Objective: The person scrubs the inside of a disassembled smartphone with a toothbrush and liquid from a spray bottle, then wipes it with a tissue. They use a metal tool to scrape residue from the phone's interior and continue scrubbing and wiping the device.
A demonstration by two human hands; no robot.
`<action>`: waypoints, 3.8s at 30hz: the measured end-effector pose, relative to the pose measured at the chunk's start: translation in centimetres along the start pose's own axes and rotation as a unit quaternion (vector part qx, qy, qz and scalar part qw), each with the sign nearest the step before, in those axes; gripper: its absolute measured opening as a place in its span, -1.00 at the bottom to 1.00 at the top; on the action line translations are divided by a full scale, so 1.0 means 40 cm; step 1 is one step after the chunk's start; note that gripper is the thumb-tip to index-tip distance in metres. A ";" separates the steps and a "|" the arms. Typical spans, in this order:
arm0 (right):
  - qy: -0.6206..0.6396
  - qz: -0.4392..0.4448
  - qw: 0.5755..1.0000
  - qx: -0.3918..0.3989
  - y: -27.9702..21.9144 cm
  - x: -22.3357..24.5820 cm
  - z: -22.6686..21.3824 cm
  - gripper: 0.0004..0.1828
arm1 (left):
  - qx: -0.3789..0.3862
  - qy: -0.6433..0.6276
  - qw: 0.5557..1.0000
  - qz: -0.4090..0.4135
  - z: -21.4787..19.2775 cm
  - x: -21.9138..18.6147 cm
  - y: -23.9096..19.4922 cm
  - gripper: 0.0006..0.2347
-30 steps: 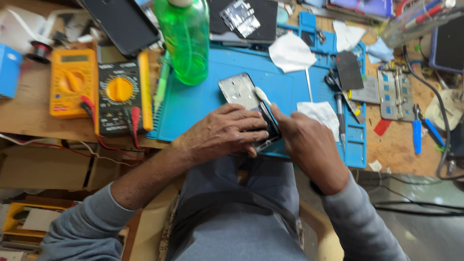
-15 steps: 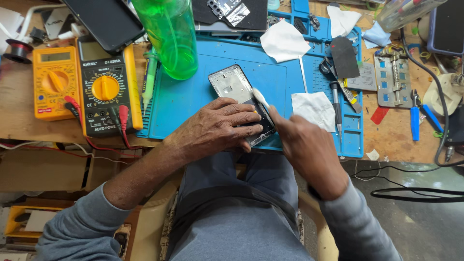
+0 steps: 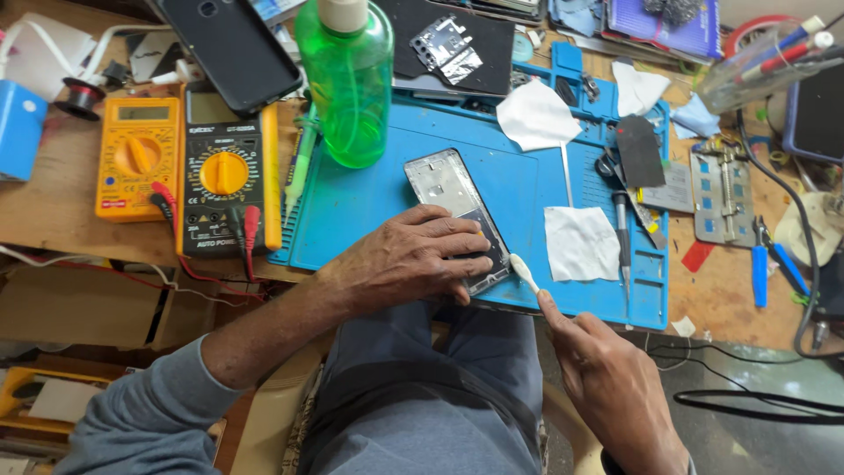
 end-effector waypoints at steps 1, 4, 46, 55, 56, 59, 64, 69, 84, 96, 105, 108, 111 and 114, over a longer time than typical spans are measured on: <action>-0.014 -0.008 1.000 0.000 -0.003 -0.004 0.008 -0.38 | 0.001 -0.002 1.000 0.001 0.002 -0.003 -0.002 -0.61; -0.018 -0.037 0.999 -0.027 0.075 0.017 0.033 -0.44 | -0.004 0.004 1.000 0.003 -0.003 -0.003 0.001 -0.62; 0.035 -0.158 0.980 -0.116 0.289 0.136 0.046 -0.53 | 0.015 0.013 1.000 0.008 0.003 -0.003 0.004 -0.59; 0.034 -0.046 0.998 -0.031 0.008 0.013 -0.030 -0.48 | 0.017 0.017 1.000 -0.003 0.020 0.001 0.004 -0.58; 0.043 -0.049 0.997 -0.042 0.006 0.017 -0.026 -0.47 | 0.014 0.018 1.000 -0.003 0.018 0.000 0.004 -0.58; 0.046 -0.062 0.995 -0.055 0.040 0.032 -0.008 -0.48 | 0.011 0.021 1.000 -0.001 0.014 0.001 0.011 -0.58; 0.041 -0.087 0.994 -0.057 0.052 0.043 -0.025 -0.47 | 0.003 0.019 1.000 0.005 0.010 -0.007 0.008 -0.57; 0.098 -0.072 0.990 -0.077 -0.014 0.036 -0.046 -0.48 | 0.013 0.019 1.000 -0.015 0.020 0.003 0.004 -0.55; 0.102 -0.055 0.990 -0.082 -0.048 0.024 0.008 -0.36 | 0.017 0.025 0.999 -0.012 0.028 0.006 0.003 -0.56; 0.107 -0.085 0.986 -0.098 -0.057 0.029 0.010 -0.32 | 0.023 0.024 0.999 -0.021 0.029 0.009 0.000 -0.56; 0.115 -0.067 0.989 -0.070 -0.061 0.028 0.028 -0.39 | 0.025 0.035 0.999 -0.002 0.034 0.006 0.000 -0.60; 0.109 -0.064 0.989 -0.083 -0.056 0.026 0.024 -0.40 | 0.025 0.032 0.999 -0.003 0.032 0.007 -0.003 -0.60; 0.118 -0.078 0.984 -0.110 -0.054 0.031 0.005 -0.37 | 0.021 0.030 0.999 -0.005 0.033 0.007 -0.004 -0.59; 0.076 -0.079 0.991 -0.079 -0.039 0.038 0.008 -0.40 | 0.022 0.026 0.999 -0.003 0.031 0.009 -0.005 -0.59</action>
Point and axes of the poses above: each hand's wrist, its own y-axis towards the middle knuckle, its own z-axis out of the palm, x = y × z, the point moved 8 cm from there along y, towards the middle knuckle, and after that the axes turned 15 degrees about -x, right-handed, at the moved point
